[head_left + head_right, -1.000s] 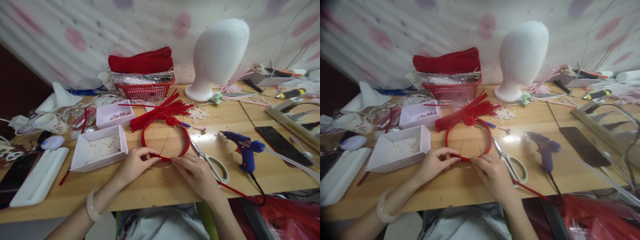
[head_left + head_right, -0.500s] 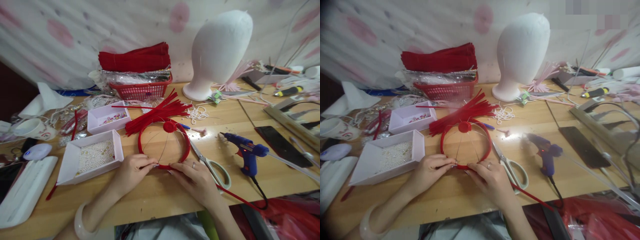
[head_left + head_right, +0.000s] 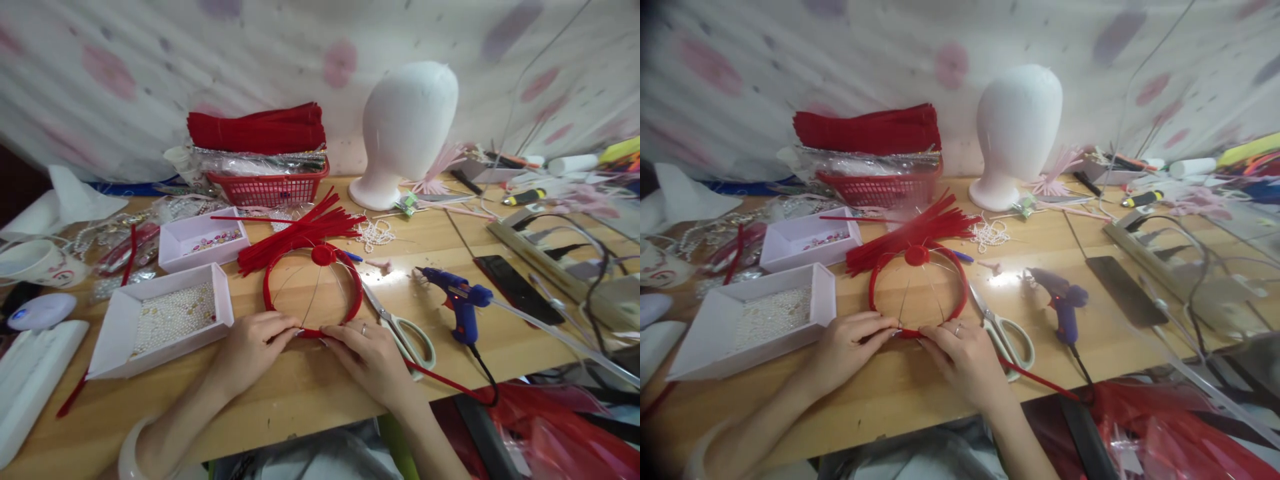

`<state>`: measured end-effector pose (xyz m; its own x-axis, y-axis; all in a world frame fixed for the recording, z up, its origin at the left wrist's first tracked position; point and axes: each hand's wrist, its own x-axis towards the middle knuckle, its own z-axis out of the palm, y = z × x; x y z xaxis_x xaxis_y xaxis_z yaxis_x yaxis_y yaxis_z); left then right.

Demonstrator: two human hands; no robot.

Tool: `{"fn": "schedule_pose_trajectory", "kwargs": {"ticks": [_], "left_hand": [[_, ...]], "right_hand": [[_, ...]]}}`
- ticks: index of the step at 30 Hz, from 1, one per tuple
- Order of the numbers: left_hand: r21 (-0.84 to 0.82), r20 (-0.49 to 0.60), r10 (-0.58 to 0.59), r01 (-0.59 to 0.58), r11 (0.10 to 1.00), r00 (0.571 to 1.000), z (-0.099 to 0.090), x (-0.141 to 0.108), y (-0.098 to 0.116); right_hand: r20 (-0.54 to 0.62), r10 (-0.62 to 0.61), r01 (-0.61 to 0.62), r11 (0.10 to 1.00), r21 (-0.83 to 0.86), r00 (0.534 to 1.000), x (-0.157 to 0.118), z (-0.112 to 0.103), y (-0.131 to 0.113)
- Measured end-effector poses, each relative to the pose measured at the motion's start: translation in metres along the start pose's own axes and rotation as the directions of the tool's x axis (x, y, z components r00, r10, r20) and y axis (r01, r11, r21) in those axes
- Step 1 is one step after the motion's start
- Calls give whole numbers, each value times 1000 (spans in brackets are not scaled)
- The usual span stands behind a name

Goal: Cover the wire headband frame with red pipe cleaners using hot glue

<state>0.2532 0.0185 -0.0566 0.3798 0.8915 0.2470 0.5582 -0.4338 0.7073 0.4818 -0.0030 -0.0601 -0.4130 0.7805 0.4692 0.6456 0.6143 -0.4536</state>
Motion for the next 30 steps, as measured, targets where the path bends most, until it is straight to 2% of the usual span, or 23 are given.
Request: {"fn": "schedule_pose_trajectory", "kwargs": {"ticks": [5,9,15,19,25,30], "left_hand": [[-46,84,-183,187,981,980,-1,-2,0],[-67,156,-265,278,958,952,-4,0,2],[-146,179,-300,327,934,937,-6,2,3],[-176,198,-324,359,917,925,-6,3,3],[-292,363,-369,481,827,856,-9,5,2],[-330,317,-378,475,816,870,-15,4,9]], "right_hand": [[-89,-31,28,999,-32,996,0,2,-5],[-97,-29,27,999,-26,995,1,4,-7],[-81,-69,69,998,2,994,-1,5,-8],[-58,-52,53,999,6,997,0,7,-11],[53,18,-20,999,35,998,7,7,-16],[-51,-6,6,1000,5,999,12,9,-24]]}}
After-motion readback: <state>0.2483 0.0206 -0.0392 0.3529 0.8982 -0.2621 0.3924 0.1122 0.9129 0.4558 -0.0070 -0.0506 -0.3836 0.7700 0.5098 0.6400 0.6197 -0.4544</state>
